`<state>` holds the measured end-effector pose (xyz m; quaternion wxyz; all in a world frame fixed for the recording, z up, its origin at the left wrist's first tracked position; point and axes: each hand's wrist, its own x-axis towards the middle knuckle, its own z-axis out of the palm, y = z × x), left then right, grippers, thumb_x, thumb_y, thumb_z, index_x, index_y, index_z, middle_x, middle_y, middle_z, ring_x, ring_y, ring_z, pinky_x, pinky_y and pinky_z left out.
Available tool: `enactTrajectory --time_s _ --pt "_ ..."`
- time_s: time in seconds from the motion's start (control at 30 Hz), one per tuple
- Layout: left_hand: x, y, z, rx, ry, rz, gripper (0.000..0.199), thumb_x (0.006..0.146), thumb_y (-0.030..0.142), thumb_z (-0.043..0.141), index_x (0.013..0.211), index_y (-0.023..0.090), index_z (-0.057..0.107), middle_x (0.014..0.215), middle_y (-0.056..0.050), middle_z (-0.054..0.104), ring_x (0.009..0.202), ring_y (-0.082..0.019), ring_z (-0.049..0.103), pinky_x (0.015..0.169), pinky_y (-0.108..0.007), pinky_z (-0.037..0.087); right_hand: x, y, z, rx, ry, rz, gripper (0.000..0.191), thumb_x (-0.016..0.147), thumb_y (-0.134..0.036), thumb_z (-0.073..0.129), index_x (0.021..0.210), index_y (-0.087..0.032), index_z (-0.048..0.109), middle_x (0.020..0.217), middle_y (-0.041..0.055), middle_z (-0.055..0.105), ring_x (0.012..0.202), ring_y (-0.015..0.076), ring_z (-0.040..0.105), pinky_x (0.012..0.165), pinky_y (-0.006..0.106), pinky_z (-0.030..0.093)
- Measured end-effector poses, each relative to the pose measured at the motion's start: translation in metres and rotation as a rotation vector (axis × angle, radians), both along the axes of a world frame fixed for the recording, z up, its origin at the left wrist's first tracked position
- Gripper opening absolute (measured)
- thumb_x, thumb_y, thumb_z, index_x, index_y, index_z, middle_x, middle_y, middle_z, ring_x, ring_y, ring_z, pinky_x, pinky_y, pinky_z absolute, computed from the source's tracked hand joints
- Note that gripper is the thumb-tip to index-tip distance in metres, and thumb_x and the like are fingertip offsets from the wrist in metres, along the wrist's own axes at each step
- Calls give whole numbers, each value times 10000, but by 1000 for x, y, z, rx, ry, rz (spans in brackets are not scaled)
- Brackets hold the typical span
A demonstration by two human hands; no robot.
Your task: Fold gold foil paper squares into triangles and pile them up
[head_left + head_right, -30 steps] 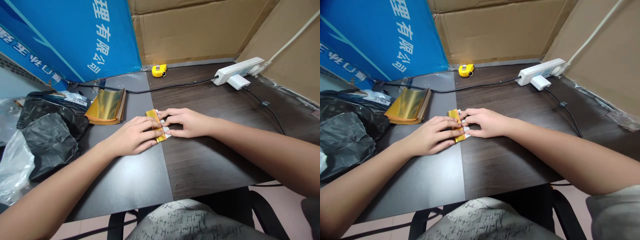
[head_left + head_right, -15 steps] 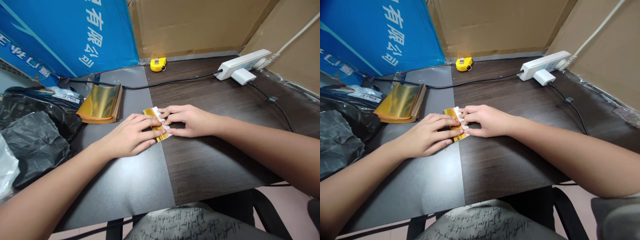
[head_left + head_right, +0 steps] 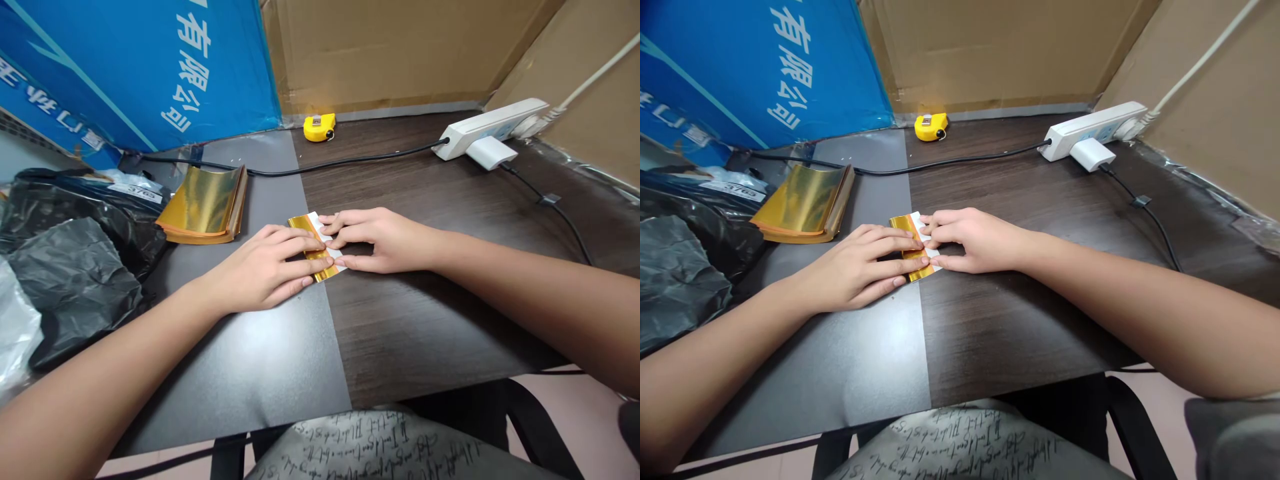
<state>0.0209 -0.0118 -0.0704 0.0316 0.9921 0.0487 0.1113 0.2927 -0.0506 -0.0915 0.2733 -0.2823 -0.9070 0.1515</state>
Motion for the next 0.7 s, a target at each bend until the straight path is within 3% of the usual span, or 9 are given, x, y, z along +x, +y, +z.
enactTrajectory --time_s 0.7 --pt "-1 1 -1 -19 16 -4 390 1044 294 472 1417 266 580 1410 -89 614 1315 -269 532 1037 -442 393 -1 -2 1 -29 -6 0 149 963 -278 613 1053 -191 694 1205 116 698 1351 235 586 1078 380 541"
